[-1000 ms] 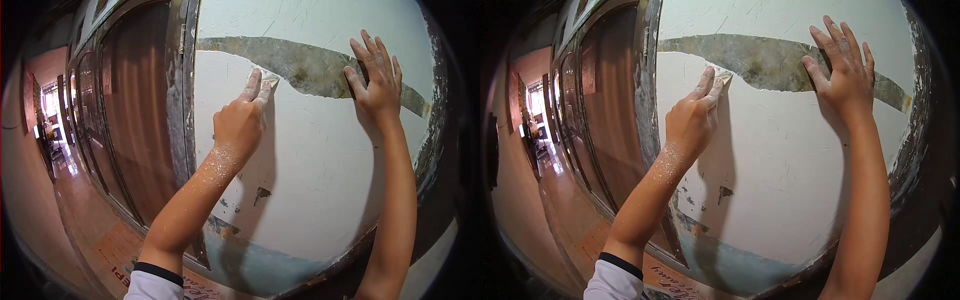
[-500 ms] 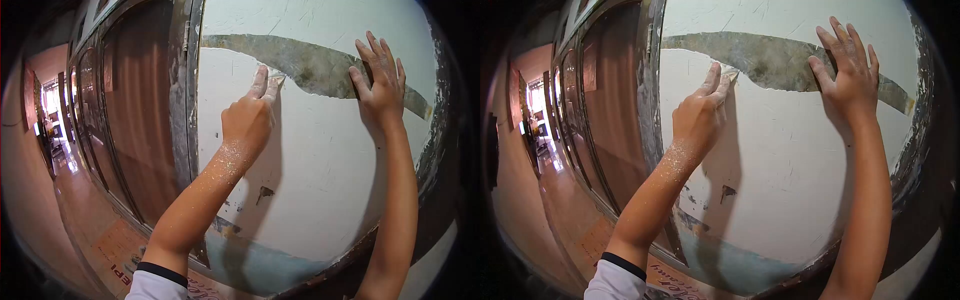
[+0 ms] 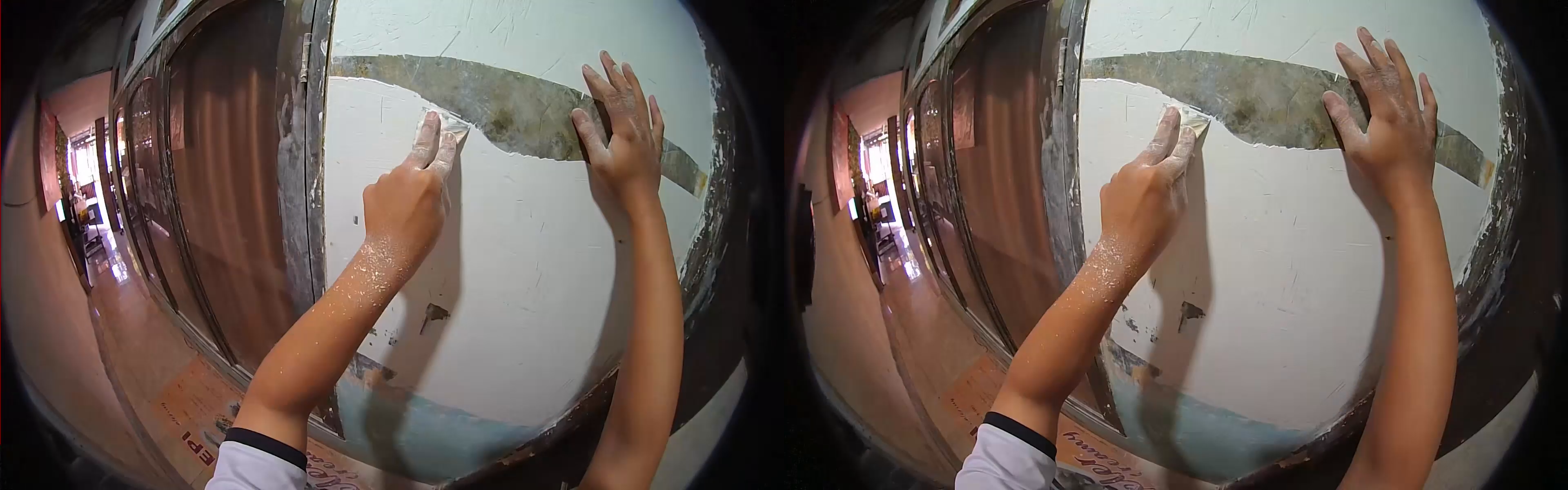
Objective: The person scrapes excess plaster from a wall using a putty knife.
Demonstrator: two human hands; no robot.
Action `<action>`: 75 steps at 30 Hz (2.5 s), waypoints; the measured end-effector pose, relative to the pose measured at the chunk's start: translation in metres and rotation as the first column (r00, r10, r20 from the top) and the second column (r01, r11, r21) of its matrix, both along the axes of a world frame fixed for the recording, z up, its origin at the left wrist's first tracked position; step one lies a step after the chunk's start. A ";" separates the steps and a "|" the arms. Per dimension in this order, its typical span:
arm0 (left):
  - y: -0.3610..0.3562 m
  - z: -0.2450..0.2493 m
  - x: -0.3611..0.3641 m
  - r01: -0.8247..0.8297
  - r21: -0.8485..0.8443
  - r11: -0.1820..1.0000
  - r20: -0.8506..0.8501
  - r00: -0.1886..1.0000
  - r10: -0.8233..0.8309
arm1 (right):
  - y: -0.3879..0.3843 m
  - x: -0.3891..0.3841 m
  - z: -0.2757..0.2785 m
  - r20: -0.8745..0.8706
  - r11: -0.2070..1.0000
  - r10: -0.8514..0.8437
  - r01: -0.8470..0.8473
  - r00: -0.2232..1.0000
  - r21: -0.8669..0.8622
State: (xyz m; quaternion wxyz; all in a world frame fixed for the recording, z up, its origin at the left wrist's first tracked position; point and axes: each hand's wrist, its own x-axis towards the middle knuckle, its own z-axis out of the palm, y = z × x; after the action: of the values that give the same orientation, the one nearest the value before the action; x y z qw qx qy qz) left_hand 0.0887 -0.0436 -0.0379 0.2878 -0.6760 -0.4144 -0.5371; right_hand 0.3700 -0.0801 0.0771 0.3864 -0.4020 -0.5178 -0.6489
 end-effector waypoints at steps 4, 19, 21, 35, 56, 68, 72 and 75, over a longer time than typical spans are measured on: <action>0.001 0.004 0.003 -0.030 0.010 1.000 -0.007 1.000 0.030 | -0.003 -0.005 -0.002 -0.005 1.000 -0.006 0.006 1.000 0.005; -0.002 0.001 0.007 -0.018 -0.002 1.000 -0.008 1.000 0.018 | -0.006 -0.008 -0.002 -0.033 1.000 -0.006 0.006 0.999 -0.016; -0.001 -0.001 0.005 -0.015 0.002 1.000 -0.016 1.000 0.015 | 0.001 0.000 0.001 0.013 1.000 0.000 -0.001 1.000 0.011; -0.011 0.007 0.009 -0.039 -0.059 0.997 -0.040 0.999 0.036 | -0.006 -0.010 -0.003 -0.027 1.000 0.000 0.000 1.000 -0.008; -0.009 0.001 0.017 -0.013 -0.038 0.999 -0.016 1.000 0.012 | -0.004 -0.007 -0.004 -0.025 1.000 0.030 -0.030 0.999 -0.001; -0.012 0.000 0.014 -0.005 -0.029 1.000 -0.045 0.999 0.003 | -0.011 -0.017 -0.009 -0.078 0.998 0.048 -0.050 0.996 -0.024; -0.010 -0.009 0.015 0.010 -0.016 1.000 -0.031 0.999 -0.011 | -0.005 -0.008 -0.006 -0.039 1.000 0.025 -0.025 0.999 0.006; -0.009 -0.009 0.016 0.022 -0.034 0.999 -0.024 0.999 -0.023 | -0.004 -0.005 -0.004 -0.035 1.000 0.009 -0.008 0.999 0.010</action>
State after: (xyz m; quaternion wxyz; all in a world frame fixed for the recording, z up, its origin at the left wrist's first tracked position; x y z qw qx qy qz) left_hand 0.1045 -0.0522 -0.0473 0.2753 -0.6918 -0.4124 -0.5249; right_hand 0.3653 -0.0840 0.0730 0.4003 -0.4090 -0.5093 -0.6427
